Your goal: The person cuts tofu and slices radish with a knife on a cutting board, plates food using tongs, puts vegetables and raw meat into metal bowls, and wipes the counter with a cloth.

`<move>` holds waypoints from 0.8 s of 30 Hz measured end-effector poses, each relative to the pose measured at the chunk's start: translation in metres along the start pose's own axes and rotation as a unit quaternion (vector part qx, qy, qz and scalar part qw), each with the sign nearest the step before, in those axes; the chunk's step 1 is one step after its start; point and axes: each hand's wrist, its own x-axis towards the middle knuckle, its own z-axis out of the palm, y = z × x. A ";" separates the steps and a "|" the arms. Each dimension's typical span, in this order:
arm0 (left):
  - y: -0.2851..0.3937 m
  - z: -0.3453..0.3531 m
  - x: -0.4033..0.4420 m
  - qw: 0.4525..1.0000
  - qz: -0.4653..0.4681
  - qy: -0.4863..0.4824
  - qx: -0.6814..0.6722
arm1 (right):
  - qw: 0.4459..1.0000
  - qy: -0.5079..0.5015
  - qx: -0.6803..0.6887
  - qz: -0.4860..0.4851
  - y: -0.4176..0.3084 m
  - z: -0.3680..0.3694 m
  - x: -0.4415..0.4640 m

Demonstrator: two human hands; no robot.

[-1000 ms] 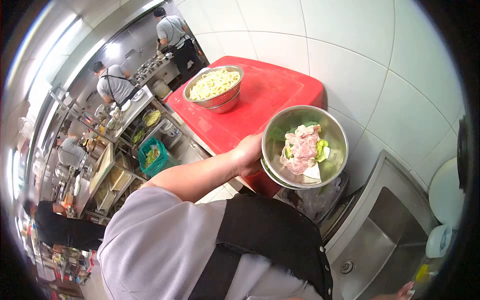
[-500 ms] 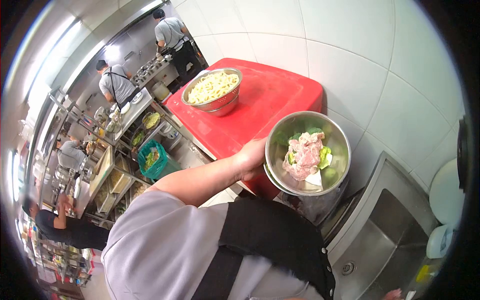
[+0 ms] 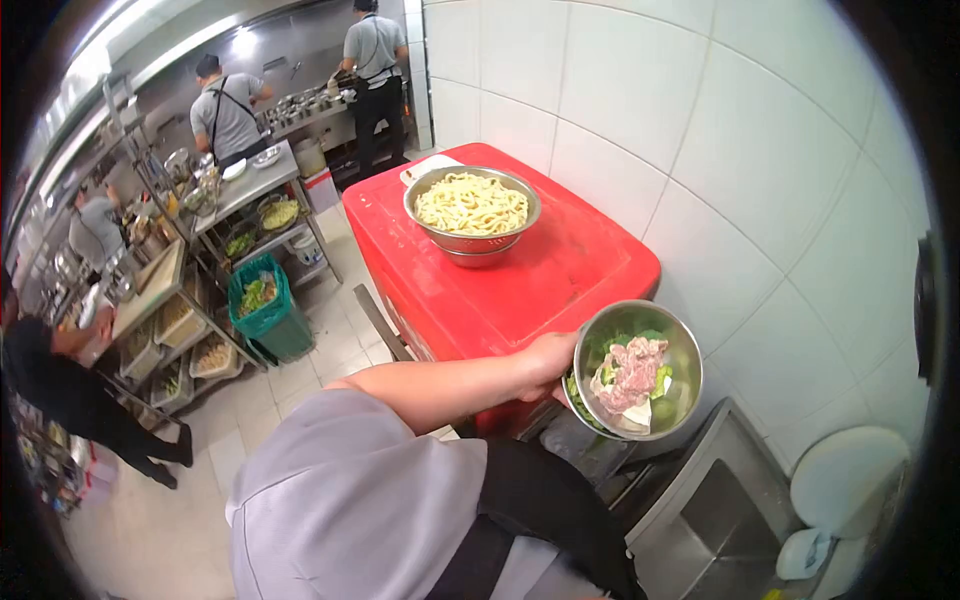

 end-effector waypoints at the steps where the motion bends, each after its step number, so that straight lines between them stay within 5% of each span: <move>1: -0.003 -0.002 0.003 1.000 -0.001 0.001 -0.004 | 1.000 -0.006 -0.006 -0.002 -0.002 0.007 -0.003; 12: -0.011 -0.019 0.012 0.999 0.021 -0.035 -0.022 | 0.999 -0.024 -0.025 -0.028 -0.019 0.024 -0.010; 17: -0.019 -0.039 0.029 0.996 -0.004 0.044 -0.079 | 0.995 0.043 0.048 -0.082 -0.046 -0.092 0.023; 20: 0.007 -0.026 0.023 0.998 0.001 0.009 -0.056 | 0.976 0.148 0.105 -0.120 -0.043 -0.171 0.008; 23: 0.020 -0.055 0.066 0.990 0.000 -0.141 -0.013 | 0.944 0.225 0.171 -0.169 -0.044 -0.213 0.017; 24: 0.022 -0.029 0.072 0.999 0.012 -0.044 -0.010 | 0.935 0.228 0.198 -0.184 -0.043 -0.219 0.027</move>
